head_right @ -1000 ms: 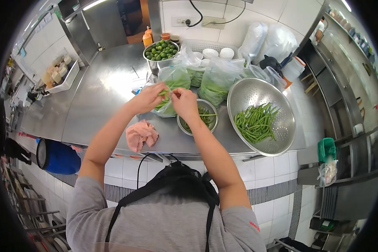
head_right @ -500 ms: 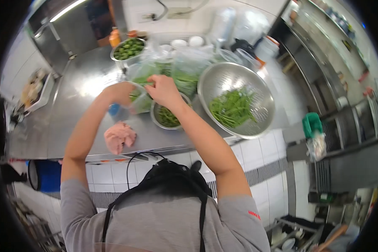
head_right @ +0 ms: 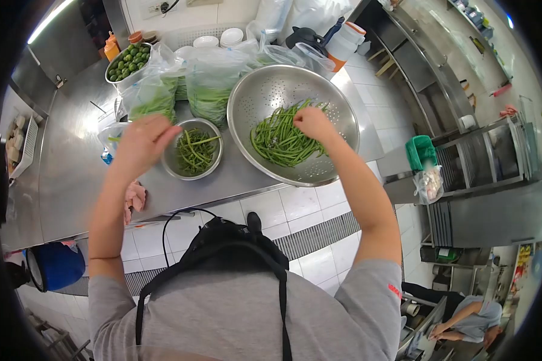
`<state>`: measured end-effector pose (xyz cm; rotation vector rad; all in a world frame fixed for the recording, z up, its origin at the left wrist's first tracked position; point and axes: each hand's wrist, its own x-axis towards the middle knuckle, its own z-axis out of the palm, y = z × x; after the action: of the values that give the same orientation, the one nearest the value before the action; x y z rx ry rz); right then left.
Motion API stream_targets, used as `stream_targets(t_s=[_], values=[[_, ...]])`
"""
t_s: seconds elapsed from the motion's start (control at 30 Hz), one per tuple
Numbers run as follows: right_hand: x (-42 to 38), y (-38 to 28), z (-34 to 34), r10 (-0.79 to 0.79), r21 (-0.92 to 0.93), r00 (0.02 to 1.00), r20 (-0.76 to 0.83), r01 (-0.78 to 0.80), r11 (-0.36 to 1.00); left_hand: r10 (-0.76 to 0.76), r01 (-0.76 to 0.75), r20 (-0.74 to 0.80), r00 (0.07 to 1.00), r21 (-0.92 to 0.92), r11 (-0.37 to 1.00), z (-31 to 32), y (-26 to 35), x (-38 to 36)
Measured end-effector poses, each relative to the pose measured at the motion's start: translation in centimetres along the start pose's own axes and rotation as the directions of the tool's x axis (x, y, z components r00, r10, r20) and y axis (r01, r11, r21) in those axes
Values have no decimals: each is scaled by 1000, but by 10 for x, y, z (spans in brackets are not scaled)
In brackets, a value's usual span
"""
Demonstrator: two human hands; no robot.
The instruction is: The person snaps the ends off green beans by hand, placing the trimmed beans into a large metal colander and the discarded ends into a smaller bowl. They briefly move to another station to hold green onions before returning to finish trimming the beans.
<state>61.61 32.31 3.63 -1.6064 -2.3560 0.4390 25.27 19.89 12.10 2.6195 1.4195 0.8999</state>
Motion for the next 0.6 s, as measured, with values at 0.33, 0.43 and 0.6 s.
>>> stream_targets(t_s=[0.33, 0.43, 0.6], values=[[-11, -4, 49, -464, -73, 794, 392, 530, 845, -235, 194, -81, 969, -345, 918, 87, 63, 24], [8, -4, 37, -486, 152, 724, 490, 478, 865, -366, 283, -162, 916, -384, 879, 97, 69, 18], [29, -7, -7, -306, 479, 777, 549, 7, 878, -399, 302, -174, 900, -409, 861, 102, 77, 25]])
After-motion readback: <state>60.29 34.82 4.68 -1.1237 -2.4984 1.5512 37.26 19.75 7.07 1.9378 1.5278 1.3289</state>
